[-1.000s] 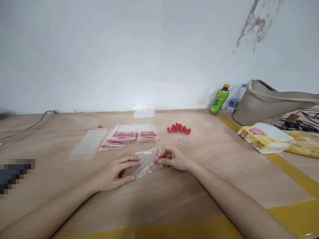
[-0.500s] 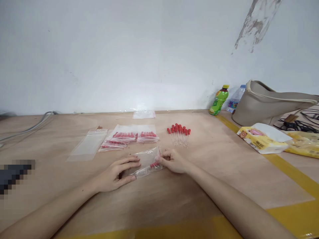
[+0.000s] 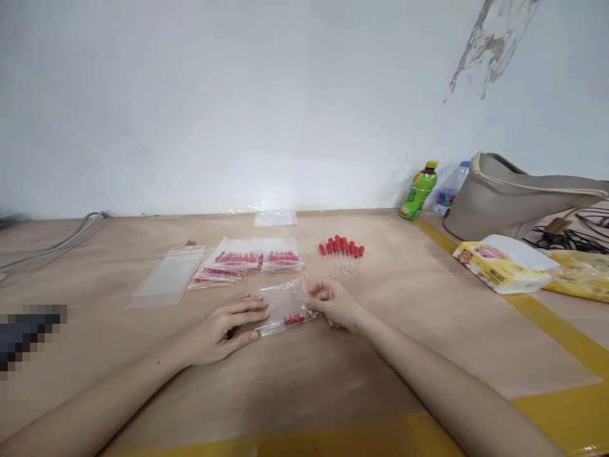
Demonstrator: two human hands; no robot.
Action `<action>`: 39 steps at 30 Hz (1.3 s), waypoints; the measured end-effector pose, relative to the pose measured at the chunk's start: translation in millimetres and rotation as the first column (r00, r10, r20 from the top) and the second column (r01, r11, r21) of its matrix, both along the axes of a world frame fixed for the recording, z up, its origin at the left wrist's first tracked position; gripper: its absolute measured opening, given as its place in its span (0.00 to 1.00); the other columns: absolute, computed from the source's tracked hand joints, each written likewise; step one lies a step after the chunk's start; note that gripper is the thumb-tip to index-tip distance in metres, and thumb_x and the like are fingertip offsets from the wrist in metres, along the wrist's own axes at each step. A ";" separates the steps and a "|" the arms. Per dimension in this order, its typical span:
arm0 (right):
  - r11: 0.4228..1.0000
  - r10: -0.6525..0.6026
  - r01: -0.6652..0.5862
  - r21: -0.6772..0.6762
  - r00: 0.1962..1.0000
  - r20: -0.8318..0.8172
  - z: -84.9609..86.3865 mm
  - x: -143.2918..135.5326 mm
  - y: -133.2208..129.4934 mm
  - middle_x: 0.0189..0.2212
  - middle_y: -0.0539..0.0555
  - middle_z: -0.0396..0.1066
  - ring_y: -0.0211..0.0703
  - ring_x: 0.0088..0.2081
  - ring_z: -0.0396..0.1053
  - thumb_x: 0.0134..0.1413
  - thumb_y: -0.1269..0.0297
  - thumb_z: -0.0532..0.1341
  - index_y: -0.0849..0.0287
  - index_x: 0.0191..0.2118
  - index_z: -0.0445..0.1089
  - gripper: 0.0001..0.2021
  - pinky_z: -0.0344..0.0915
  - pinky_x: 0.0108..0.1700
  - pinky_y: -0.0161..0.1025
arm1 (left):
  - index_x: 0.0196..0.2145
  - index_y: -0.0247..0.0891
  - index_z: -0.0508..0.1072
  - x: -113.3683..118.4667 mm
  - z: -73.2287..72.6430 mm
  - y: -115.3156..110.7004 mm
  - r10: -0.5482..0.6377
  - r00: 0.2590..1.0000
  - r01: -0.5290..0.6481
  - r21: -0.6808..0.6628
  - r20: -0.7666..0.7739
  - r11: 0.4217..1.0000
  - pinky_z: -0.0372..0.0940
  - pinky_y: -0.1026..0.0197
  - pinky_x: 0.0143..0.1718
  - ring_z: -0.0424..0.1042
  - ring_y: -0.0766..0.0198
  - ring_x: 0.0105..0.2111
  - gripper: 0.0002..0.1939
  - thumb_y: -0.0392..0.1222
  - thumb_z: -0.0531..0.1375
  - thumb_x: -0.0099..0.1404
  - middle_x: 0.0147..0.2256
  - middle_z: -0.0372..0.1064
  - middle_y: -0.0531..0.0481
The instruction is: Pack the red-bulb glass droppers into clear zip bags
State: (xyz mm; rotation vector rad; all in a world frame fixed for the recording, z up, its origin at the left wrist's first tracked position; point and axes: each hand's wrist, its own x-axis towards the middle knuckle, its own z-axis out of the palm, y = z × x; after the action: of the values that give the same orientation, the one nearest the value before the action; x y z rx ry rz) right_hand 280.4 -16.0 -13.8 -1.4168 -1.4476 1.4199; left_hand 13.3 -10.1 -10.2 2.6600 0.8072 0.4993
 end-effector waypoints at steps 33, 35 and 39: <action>0.712 -0.523 0.146 0.686 0.762 0.381 -26.2 15.6 114.9 0.41 0.61 0.65 0.48 0.44 0.63 0.43 0.55 0.59 0.64 0.47 0.62 0.25 0.59 0.47 0.44 | 0.52 0.43 0.65 2.1 -1.3 0.5 -0.017 1.000 0.017 -0.020 0.015 1.000 0.50 0.49 0.57 0.58 0.59 0.55 0.17 0.42 0.52 0.66 0.53 0.60 0.48; 0.698 -0.558 0.189 0.691 0.747 0.360 -26.8 7.6 114.5 0.40 0.61 0.65 0.47 0.43 0.63 0.43 0.56 0.59 0.64 0.45 0.63 0.23 0.59 0.47 0.45 | 0.52 0.43 0.65 2.1 -2.0 0.3 -0.016 1.000 0.017 -0.021 0.025 1.000 0.51 0.49 0.57 0.58 0.58 0.54 0.17 0.42 0.52 0.65 0.53 0.60 0.47; 0.654 -0.613 0.273 0.705 0.738 0.283 -26.1 3.4 112.3 0.35 0.58 0.64 0.44 0.40 0.63 0.42 0.60 0.58 0.63 0.36 0.66 0.15 0.61 0.44 0.41 | 0.52 0.44 0.65 1.9 -2.4 0.7 -0.019 0.999 0.020 -0.014 0.040 1.000 0.52 0.49 0.57 0.59 0.58 0.54 0.17 0.42 0.52 0.65 0.53 0.61 0.48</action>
State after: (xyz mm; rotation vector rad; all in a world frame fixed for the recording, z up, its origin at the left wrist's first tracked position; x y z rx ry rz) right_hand 283.8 96.3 -40.0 -1.5867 -1.4966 0.1675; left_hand 15.2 -9.5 -12.6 2.6339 0.7692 0.5382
